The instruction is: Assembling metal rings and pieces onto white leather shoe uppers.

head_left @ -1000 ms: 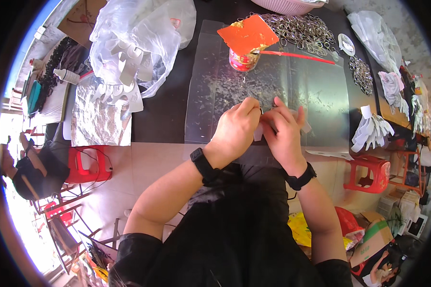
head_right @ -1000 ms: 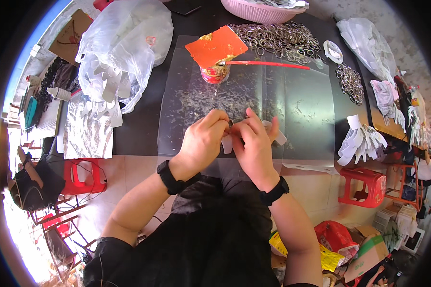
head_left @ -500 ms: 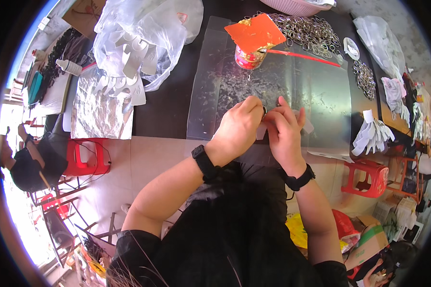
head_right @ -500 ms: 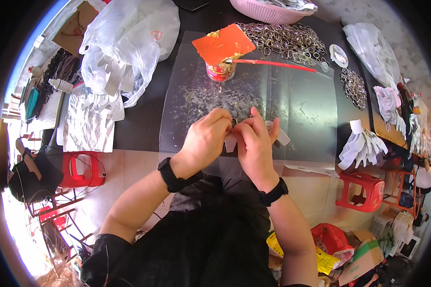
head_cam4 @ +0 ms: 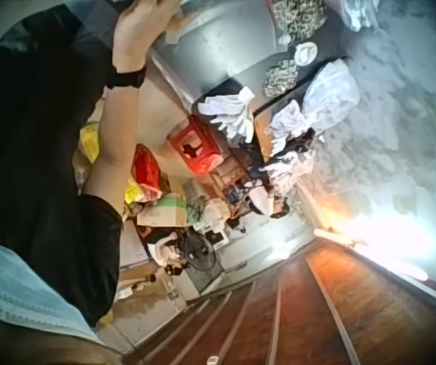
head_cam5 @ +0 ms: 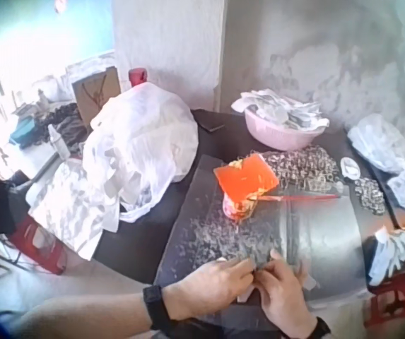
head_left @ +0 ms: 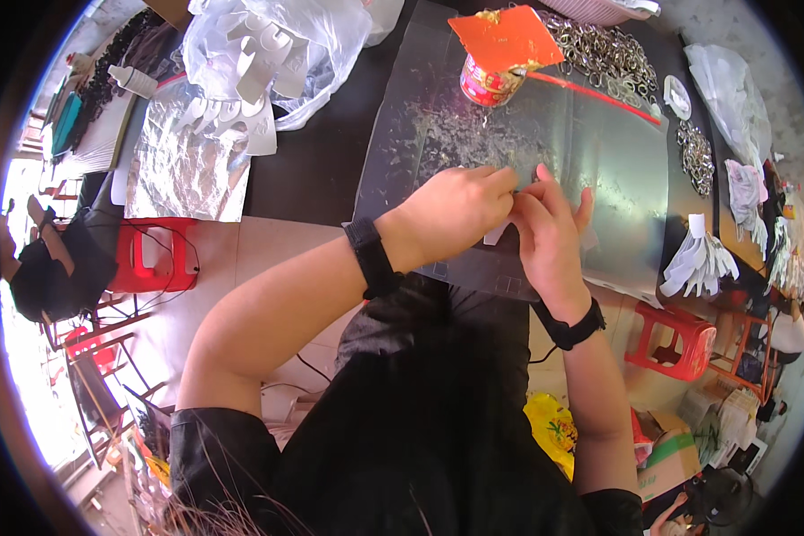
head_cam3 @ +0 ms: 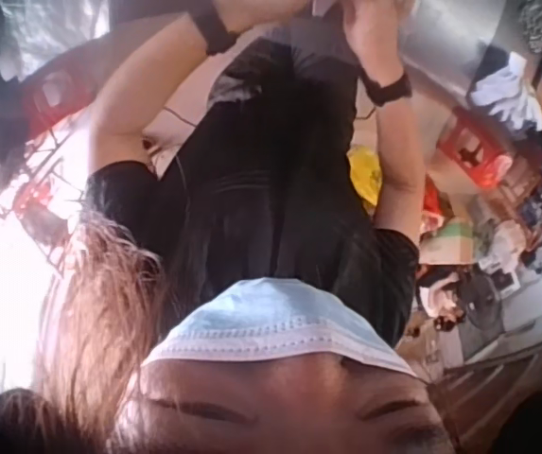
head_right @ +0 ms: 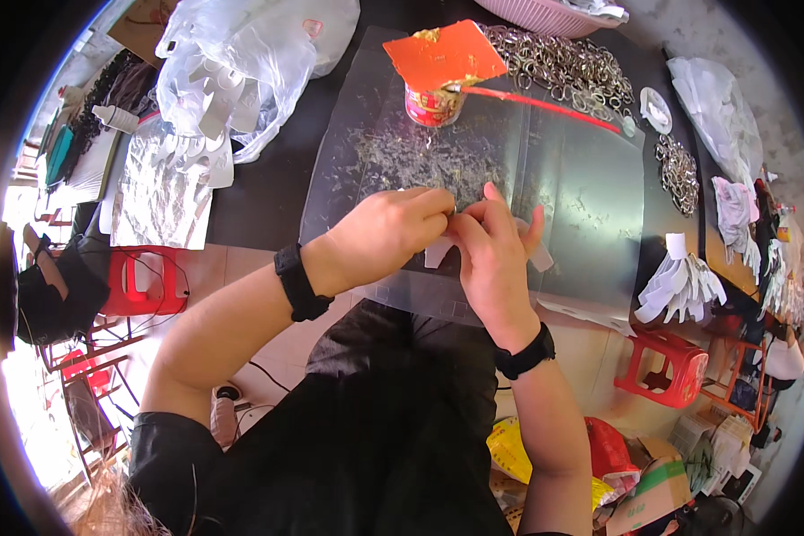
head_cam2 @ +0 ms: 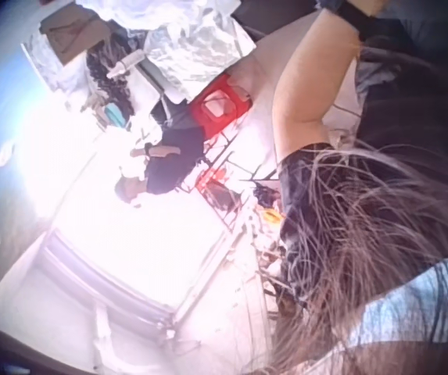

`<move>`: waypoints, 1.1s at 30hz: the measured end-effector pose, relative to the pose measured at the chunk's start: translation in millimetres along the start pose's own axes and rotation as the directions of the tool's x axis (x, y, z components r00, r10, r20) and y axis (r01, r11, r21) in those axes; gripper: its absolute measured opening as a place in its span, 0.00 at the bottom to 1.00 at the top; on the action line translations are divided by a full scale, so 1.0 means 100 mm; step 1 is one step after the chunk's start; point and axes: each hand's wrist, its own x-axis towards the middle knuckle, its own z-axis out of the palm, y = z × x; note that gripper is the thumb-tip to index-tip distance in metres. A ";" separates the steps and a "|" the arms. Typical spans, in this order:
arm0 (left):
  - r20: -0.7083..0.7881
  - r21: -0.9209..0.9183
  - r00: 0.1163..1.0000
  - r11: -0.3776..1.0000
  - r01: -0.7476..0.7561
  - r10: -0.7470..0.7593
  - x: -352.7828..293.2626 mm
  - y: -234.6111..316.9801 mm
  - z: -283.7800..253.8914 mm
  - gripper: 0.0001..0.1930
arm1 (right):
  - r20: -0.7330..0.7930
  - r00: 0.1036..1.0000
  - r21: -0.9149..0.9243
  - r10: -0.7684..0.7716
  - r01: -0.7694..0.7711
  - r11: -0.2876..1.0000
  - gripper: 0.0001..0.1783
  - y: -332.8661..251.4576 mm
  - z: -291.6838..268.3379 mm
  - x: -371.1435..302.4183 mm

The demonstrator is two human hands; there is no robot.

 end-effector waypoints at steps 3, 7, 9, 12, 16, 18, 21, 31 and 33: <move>-0.010 0.015 0.999 0.999 -0.033 0.033 0.01 0.01 0.01 0.04 | -0.023 0.999 -0.030 -0.028 0.027 0.999 0.07 0.01 -0.02 0.02; -0.005 0.029 1.000 0.999 -0.018 0.019 0.01 0.06 -0.01 0.04 | -0.041 0.998 -0.049 -0.047 0.045 0.998 0.08 0.00 -0.05 0.05; -0.005 0.033 1.000 0.999 -0.012 0.012 0.01 0.09 0.02 0.04 | -0.059 0.996 -0.069 -0.061 0.057 0.996 0.10 -0.02 -0.07 0.05; -0.015 0.051 1.000 0.999 -0.003 0.003 0.01 0.14 0.01 0.04 | -0.035 0.997 -0.112 -0.072 0.068 0.991 0.10 -0.02 -0.11 0.03; -0.043 0.088 0.999 0.996 0.033 -0.029 -0.03 0.20 0.03 0.04 | -0.026 0.994 -0.141 -0.110 0.105 0.984 0.09 0.01 -0.17 0.03; -0.013 0.097 1.000 0.995 0.026 -0.025 -0.07 0.24 -0.01 0.05 | 0.020 0.988 -0.118 -0.154 0.155 0.981 0.08 0.04 -0.20 0.02; -0.016 0.120 1.000 0.992 0.028 -0.026 -0.11 0.29 0.00 0.08 | 0.097 0.978 -0.121 -0.184 0.195 0.973 0.09 0.07 -0.29 0.02; 0.128 0.383 0.989 0.923 0.023 -0.078 -0.16 0.37 -0.07 0.14 | 0.187 0.946 -0.071 -0.265 0.282 0.957 0.12 0.16 -0.39 0.04; 0.127 0.362 0.988 0.931 0.032 -0.084 -0.15 0.36 -0.07 0.14 | 0.229 0.937 -0.069 -0.265 0.287 0.955 0.13 0.16 -0.39 0.06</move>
